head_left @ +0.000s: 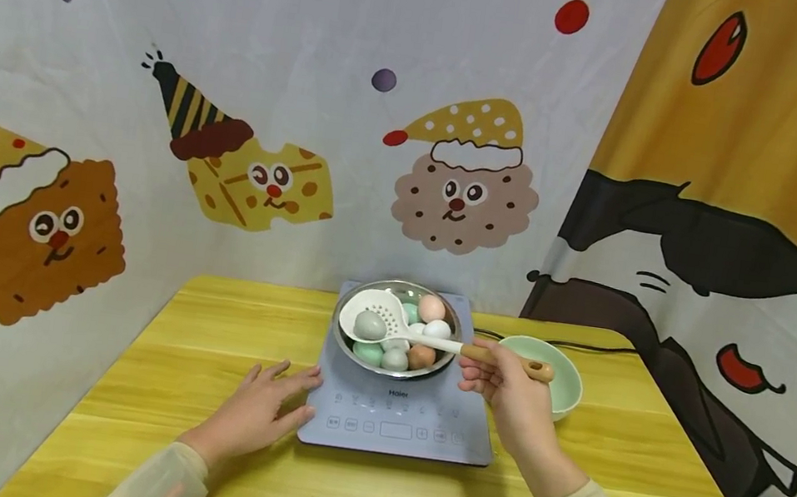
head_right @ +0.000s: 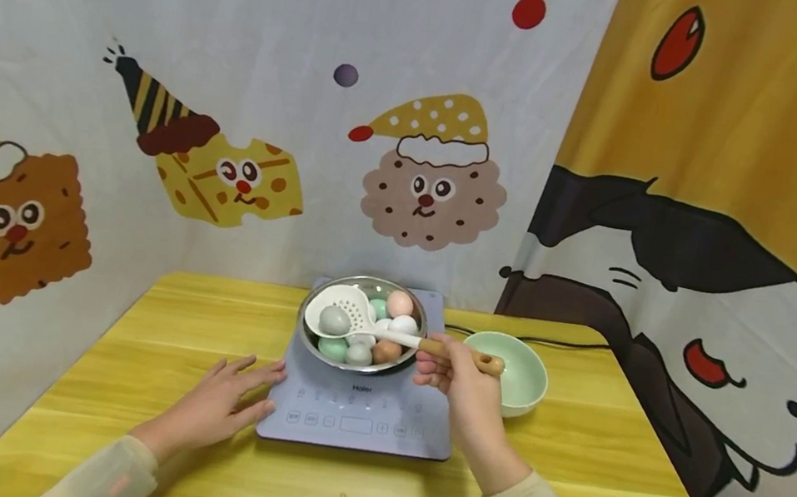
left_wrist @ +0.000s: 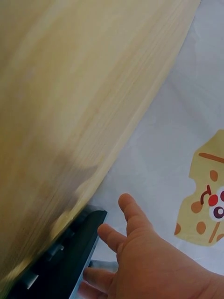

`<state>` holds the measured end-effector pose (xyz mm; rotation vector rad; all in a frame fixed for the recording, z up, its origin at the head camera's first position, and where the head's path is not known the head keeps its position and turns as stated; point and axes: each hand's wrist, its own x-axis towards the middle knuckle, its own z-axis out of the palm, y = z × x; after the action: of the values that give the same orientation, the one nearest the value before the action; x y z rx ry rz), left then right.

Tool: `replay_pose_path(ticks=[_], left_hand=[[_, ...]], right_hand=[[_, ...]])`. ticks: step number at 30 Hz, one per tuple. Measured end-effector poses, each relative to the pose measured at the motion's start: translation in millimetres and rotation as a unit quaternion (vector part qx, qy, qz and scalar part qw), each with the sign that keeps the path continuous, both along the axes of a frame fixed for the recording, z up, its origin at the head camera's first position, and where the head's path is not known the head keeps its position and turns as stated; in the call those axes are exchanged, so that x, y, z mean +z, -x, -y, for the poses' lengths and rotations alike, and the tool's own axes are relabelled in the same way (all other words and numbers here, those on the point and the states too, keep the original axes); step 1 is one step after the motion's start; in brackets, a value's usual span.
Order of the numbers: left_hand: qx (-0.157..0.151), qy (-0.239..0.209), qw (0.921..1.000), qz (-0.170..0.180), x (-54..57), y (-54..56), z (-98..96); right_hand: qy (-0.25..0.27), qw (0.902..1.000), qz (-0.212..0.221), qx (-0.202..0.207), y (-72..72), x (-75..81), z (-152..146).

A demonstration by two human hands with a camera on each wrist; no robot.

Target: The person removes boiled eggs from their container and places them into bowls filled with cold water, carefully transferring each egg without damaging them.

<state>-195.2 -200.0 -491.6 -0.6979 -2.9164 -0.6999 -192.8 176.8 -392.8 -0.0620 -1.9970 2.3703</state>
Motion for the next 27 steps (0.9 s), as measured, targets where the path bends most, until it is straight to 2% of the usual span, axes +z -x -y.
replay_pose_path(ticks=[3, 5, 9, 12, 14, 17, 22, 27], left_hand=[[-0.004, -0.002, 1.0000, 0.000, 0.6, -0.5, -1.7], [-0.004, -0.001, 1.0000, -0.001, 0.2, -0.4, -2.8], [-0.004, 0.002, 1.0000, 0.003, -1.0, -0.3, -4.7], [-0.004, 0.001, 1.0000, 0.006, -0.8, -0.9, -6.0], [-0.005, 0.000, 1.0000, 0.008, 0.0, -1.3, -6.8], [-0.005, -0.003, 0.9999, 0.010, 0.7, -1.7, -6.7], [-0.001, 0.002, 0.9999, 0.014, -0.3, -1.4, -3.7], [0.000, 0.006, 0.9999, 0.012, -0.8, 0.2, -1.1]], right_hand=[[0.014, 0.9999, 0.008, -0.001, -1.3, 4.3, -10], [0.020, 0.9998, -0.003, -0.001, -3.2, 8.8, -19], [0.027, 0.9981, -0.051, 0.021, -11.0, 21.0, -49], [0.033, 0.9939, -0.095, 0.045, -20.0, 29.1, -80], [0.042, 0.9912, -0.116, 0.048, -27.2, 32.5, -103], [0.053, 0.9903, -0.127, 0.023, -39.9, 34.2, -138], [0.050, 0.9924, -0.104, -0.042, -57.9, 27.2, -186], [-0.005, 0.9920, -0.064, -0.109, -69.7, 12.3, -207]])
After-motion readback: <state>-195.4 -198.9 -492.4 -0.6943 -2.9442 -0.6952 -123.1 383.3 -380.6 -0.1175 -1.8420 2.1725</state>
